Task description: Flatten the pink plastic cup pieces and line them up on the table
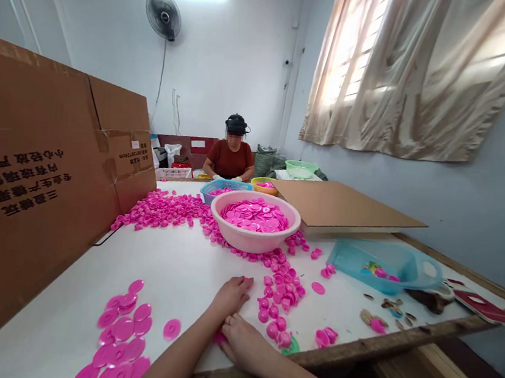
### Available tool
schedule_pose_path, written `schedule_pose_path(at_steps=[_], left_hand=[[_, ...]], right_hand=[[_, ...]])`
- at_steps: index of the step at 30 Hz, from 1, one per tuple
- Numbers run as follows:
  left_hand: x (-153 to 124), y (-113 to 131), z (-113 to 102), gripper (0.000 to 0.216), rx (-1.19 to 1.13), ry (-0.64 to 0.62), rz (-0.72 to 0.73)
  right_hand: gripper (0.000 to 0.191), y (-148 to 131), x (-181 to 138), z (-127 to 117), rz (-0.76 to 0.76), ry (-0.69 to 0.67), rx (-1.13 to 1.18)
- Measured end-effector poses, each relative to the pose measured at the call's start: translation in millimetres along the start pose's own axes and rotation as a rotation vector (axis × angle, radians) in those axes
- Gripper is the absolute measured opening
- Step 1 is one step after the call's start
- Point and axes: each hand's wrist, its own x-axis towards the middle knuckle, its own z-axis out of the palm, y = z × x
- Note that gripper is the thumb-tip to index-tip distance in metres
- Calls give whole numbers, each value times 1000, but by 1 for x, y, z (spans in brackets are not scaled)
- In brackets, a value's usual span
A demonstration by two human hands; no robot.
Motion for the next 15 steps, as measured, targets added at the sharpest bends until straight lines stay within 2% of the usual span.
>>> schedule_pose_path(at_steps=[4, 6, 8, 10, 12, 15], left_hand=[[-39, -34, -17, 32, -97, 158, -75], [-60, -46, -29, 27, -152, 200, -117], [-76, -52, -36, 31, -229, 241, -187], [-83, -53, -38, 47, -310, 284, -265], [-83, -51, -35, 58, -367, 302, -316], [-78, -50, -32, 58, -393, 324, -347]], right_hand=[[25, 6, 10, 1, 63, 45, 31], [27, 14, 22, -2, 148, 107, 185], [27, 22, 37, -5, 279, 153, 427], [25, 28, 55, -6, 402, 150, 653], [26, 29, 71, -5, 480, 116, 779], [24, 23, 89, -1, 488, 69, 715]])
